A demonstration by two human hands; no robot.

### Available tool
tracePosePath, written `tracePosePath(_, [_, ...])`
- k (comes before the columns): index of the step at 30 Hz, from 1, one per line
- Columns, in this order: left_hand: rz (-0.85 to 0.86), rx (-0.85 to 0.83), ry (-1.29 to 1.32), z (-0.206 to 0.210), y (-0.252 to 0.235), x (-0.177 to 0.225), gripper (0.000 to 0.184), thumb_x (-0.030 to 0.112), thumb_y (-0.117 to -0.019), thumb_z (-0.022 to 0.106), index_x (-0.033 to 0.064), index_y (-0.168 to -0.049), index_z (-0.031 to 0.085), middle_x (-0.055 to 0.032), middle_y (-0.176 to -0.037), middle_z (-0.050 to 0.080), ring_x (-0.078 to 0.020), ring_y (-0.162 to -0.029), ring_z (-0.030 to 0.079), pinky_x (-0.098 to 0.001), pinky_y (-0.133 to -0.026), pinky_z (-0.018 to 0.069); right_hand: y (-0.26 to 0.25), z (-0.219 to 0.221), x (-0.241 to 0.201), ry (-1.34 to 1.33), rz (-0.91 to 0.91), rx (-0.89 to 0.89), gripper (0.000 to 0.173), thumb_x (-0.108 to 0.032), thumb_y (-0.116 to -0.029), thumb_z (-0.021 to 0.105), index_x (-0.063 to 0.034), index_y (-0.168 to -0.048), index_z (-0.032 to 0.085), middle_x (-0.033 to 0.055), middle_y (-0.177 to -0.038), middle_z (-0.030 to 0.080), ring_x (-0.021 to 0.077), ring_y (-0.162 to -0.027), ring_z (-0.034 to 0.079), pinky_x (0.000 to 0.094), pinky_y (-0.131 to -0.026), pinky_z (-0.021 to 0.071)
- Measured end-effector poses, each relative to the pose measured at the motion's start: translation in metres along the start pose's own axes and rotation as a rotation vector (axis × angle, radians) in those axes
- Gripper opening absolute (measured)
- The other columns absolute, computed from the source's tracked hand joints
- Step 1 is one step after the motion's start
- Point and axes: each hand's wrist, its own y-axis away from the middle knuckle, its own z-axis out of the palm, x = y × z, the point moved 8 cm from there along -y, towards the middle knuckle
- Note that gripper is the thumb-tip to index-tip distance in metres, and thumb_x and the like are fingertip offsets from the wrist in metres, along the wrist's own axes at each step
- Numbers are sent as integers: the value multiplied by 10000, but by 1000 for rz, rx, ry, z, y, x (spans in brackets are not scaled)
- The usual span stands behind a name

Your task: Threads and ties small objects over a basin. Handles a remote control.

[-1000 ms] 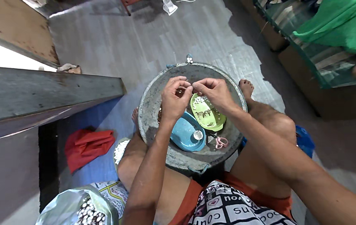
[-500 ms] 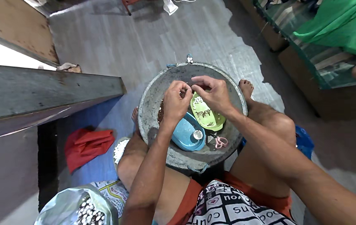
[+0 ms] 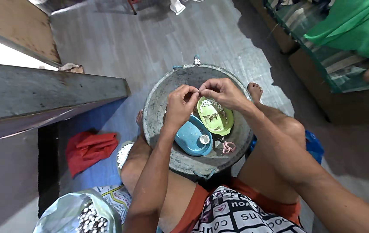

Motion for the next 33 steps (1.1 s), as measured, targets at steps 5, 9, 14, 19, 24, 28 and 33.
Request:
tracePosePath(5, [-39, 60, 94, -5, -2, -4, 85, 96, -980, 694, 54, -1050, 721, -42, -1004, 699, -101, -825, 691, -280, -740, 618, 2, 4, 2, -149, 19, 63, 159, -149, -948, 755, -33, -1056, 762, 53, -909, 763, 121, -794, 724, 295, -760, 626])
tracePosePath(9, [-96, 107, 286, -5, -6, -13, 127, 61, -959, 715, 3, -1071, 725, -71, -938, 752, -156, -795, 732, -332, -745, 648, 2, 5, 0, -143, 11, 90, 126, -121, -934, 749, -35, -1024, 766, 50, -866, 759, 112, -745, 712, 291, -704, 617])
tracePosePath(14, [-177, 129, 357, -1, -6, -18, 189, 75, -965, 713, -7, -1136, 706, -85, -960, 748, -172, -777, 733, -336, -719, 652, 3, 4, -5, 2, -41, 188, 105, -166, -919, 755, -77, -973, 770, 1, -829, 754, 77, -720, 713, 280, -675, 630])
tracePosePath(19, [-255, 17, 613, 8, -8, -19, 444, -36, -905, 732, -54, -1327, 597, -160, -1099, 714, -248, -881, 733, -405, -799, 652, 4, -4, -4, -40, -58, 293, 83, -115, -930, 720, -54, -965, 765, 25, -828, 746, 91, -708, 697, 279, -655, 610])
tracePosePath(24, [-316, 9, 674, 14, -4, -21, 243, 15, -972, 671, -45, -1207, 661, -160, -1052, 721, -243, -842, 734, -405, -791, 647, 7, -4, -6, -24, -72, 324, 87, -116, -943, 706, -49, -950, 762, 20, -810, 734, 77, -691, 677, 257, -639, 588])
tracePosePath(28, [-319, 72, 546, 11, -5, -28, 182, 66, -998, 663, -42, -1138, 703, -151, -978, 744, -240, -797, 741, -396, -753, 654, 9, 0, -9, 8, -105, 320, 83, -118, -935, 712, -53, -945, 764, 14, -820, 742, 71, -704, 693, 263, -651, 608])
tracePosePath(33, [-196, 75, 125, 4, 7, -13, 110, 142, -1036, 609, 90, -1061, 703, -43, -840, 700, -143, -611, 652, -316, -557, 589, 9, 5, -14, 126, -179, 305, 101, -142, -922, 719, -60, -953, 770, 12, -857, 754, 61, -747, 715, 267, -706, 635])
